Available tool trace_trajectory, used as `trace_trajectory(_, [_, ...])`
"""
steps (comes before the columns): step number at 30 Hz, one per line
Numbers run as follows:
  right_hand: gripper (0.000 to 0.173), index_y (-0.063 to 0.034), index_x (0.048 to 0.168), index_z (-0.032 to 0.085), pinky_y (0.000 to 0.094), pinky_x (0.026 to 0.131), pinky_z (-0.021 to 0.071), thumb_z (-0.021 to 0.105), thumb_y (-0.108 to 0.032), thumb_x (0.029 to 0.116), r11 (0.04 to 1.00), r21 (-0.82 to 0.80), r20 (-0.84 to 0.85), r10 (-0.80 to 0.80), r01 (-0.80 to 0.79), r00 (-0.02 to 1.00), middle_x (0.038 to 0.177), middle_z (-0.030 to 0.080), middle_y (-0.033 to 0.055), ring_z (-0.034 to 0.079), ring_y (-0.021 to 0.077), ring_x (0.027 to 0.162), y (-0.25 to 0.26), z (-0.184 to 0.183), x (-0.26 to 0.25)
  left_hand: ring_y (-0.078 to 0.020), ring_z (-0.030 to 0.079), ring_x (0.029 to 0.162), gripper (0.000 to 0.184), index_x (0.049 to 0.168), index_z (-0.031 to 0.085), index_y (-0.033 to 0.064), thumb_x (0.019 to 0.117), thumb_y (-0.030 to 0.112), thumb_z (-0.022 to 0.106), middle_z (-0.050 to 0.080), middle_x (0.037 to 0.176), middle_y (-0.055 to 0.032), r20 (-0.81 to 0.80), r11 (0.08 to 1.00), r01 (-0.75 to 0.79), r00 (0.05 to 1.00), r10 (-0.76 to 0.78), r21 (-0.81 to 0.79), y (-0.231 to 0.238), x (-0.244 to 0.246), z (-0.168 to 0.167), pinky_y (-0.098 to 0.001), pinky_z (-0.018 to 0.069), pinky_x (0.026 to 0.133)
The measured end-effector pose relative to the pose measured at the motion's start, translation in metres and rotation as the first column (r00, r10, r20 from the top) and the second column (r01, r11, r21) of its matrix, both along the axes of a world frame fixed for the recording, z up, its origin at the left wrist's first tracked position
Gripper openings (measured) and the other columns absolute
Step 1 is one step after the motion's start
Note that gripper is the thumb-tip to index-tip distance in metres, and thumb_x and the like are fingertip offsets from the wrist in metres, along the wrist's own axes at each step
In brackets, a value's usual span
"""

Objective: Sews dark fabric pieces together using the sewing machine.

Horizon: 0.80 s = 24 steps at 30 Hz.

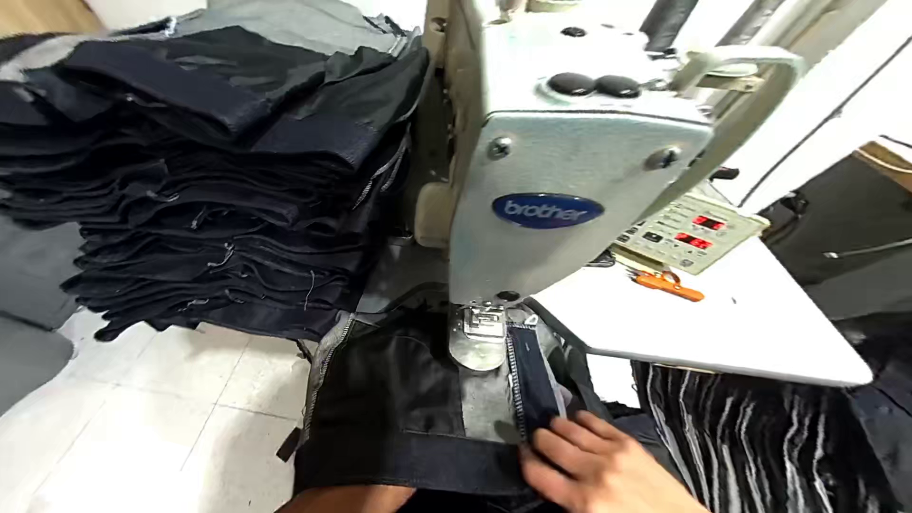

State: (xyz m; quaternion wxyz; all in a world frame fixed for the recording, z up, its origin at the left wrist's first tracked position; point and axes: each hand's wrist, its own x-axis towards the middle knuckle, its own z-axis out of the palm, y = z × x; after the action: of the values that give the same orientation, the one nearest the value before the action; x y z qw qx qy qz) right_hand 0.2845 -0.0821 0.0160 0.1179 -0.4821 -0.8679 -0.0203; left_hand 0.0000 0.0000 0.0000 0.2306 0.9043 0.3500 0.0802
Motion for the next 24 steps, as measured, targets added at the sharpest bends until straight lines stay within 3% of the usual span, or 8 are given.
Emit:
trace_trajectory(2, [0.018,-0.0151,0.1,0.07,0.0423,0.074,0.0536,0.053,-0.008,0.1022,0.991,0.087,0.037,-0.104,0.1,0.994,0.094,0.07,0.0069,0.068,0.0259,0.089,-0.011,-0.011,0.028,-0.0244,0.074,0.1,0.029,0.112,0.076,0.0033,0.1047,0.018,0.052,0.076,0.107,-0.0135,0.112,0.976,0.19,0.978,-0.178,-0.103,-0.006,0.039,-0.01,-0.0426,0.0574,0.092])
trace_trajectory(4, [0.02,-0.0134,0.1,0.07,0.0452,0.085,0.0542,0.051,-0.006,0.1012,0.977,0.108,0.01,-0.188,0.186,0.982,0.098,0.072,0.0085,0.069,0.0275,0.097,-0.017,-0.027,0.047,-0.0138,0.072,0.097,0.029,0.114,0.074,0.0105,0.1057,0.01,0.046,0.076,0.108,-0.0043,0.171,0.818,0.432,0.836,-0.521,0.379,-0.008,0.063,-0.036,-0.0268,0.0556,0.089])
trace_trajectory(7, [0.025,-0.0138,0.104,0.068,0.042,0.099,0.05,0.044,-0.009,0.1034,0.964,0.111,-0.168,-0.222,0.242,0.96,0.108,0.074,0.0057,0.068,0.0233,0.11,-0.012,-0.045,0.057,-0.0178,0.064,0.088,0.027,0.124,0.067,0.0278,0.1059,0.021,0.048,0.07,0.105,0.0002,0.136,0.649,0.091,0.947,-0.291,0.755,0.009,0.03,-0.02,-0.032,0.0501,0.076])
trace_trajectory(10, [0.031,-0.0112,0.109,0.069,0.0316,0.085,0.0538,0.046,-0.032,0.1091,0.974,0.038,-0.501,-0.176,0.225,0.847,0.094,0.073,0.0073,0.069,0.0167,0.091,0.003,-0.027,0.049,-0.0287,0.065,0.117,0.024,0.118,0.072,0.0197,0.1025,0.014,0.055,0.074,0.113,-0.0065,0.218,0.781,-0.073,0.973,-0.082,0.62,0.042,-0.002,0.0,-0.0527,0.0458,0.102])
trace_trajectory(12, [0.037,-0.0043,0.1,0.07,0.0212,0.077,0.0542,0.055,-0.038,0.1053,0.985,-0.076,-0.679,-0.166,0.157,0.715,0.084,0.071,0.0092,0.068,0.0073,0.081,0.01,0.004,0.039,-0.0179,0.068,0.114,0.022,0.109,0.072,0.0128,0.1064,0.019,0.05,0.076,0.105,-0.0065,0.332,0.908,-0.036,0.936,-0.116,0.418,0.053,-0.02,0.03,-0.0439,0.0423,0.114])
trace_trajectory(16, [0.045,0.0043,0.08,0.067,0.0198,0.056,0.0419,0.063,-0.035,0.1012,0.92,-0.392,-0.745,-0.332,0.023,0.579,0.065,0.062,0.0069,0.053,-0.0004,0.059,0.018,0.024,0.043,-0.0208,0.068,0.066,0.031,0.091,0.07,-0.0035,0.1036,0.021,0.056,0.069,0.073,-0.0158,0.387,0.995,0.098,0.918,-0.086,-0.012,0.057,-0.004,0.085,-0.0359,0.0544,0.062])
trace_trajectory(19, [0.036,-0.0145,0.075,0.067,0.0209,0.058,0.0456,0.061,-0.043,0.0966,0.813,-0.528,-0.663,-0.575,0.245,0.479,0.066,0.057,-0.0115,0.052,-0.0047,0.061,0.064,-0.031,0.066,-0.0213,0.067,0.083,0.031,0.097,0.073,0.0015,0.1034,0.027,0.057,0.07,0.086,-0.0114,0.273,0.945,-0.118,0.94,0.205,-0.304,0.117,0.047,0.035,-0.0447,0.0546,0.079])
trace_trajectory(24, [0.019,0.0075,0.096,0.071,0.0618,0.081,0.0505,0.067,-0.01,0.0923,0.789,-0.256,-0.573,-0.589,0.558,0.57,0.089,0.07,0.0245,0.068,0.0387,0.085,0.158,-0.053,0.104,-0.0411,0.06,0.123,0.034,0.133,0.058,-0.0067,0.1007,0.005,0.061,0.061,0.132,-0.0281,0.292,0.919,-0.201,0.906,0.306,-0.339,0.196,0.114,-0.001,-0.0538,0.047,0.105])
